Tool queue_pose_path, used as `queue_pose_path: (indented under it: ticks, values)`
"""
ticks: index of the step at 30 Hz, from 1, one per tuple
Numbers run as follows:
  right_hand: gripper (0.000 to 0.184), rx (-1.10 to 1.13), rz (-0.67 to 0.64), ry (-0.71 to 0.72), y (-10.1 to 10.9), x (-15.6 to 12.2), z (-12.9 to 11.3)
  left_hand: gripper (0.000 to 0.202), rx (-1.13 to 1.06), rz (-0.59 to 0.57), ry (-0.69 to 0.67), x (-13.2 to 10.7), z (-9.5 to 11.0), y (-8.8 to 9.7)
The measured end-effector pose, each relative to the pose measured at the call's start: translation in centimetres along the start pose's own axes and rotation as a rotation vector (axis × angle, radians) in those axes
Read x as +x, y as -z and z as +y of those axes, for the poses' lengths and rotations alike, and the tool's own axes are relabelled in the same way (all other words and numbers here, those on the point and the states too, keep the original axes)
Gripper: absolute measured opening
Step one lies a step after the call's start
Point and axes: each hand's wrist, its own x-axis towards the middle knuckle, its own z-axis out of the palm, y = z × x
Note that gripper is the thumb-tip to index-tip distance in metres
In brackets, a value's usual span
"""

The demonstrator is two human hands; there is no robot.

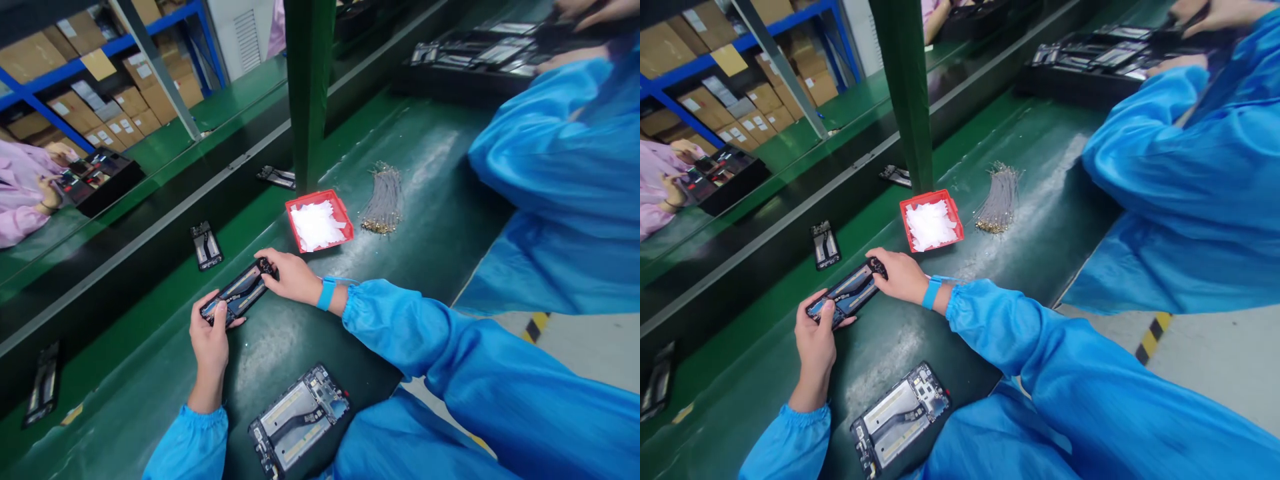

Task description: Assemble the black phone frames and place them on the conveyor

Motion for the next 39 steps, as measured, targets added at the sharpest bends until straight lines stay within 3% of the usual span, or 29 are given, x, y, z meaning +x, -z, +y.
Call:
queue_pose_path:
  ticks: [6, 20, 25, 33, 39]
  values:
    - [0.048, -0.014, 0.024, -0.044, 0.0, 0.1, -0.4, 0.044, 0.092, -0.031, -0.092, -1.1, 0.1, -0.5]
    - [0.090, 0.022, 0.066, -0.106, -0.9, -1.5, -3.5, 0.045, 0.223, 0.010, -0.195, -3.9, -0.1, -2.5]
    - [0.082, 0.043, 0.013, -0.130, -0.6, -1.8, -4.2, 0.042, 0.276, 0.011, -0.208, -4.1, -0.6, -2.3]
    - [0.077, 0.054, 0.051, -0.118, -1.1, -2.2, -4.3, 0.039, 0.268, -0.018, -0.204, -4.1, -1.4, -2.1]
    - [0.077, 0.152, 0.071, 0.021, -1.8, -0.5, -1.1, 0.042, 0.231, 0.094, -0.119, -1.9, 0.1, -1.5]
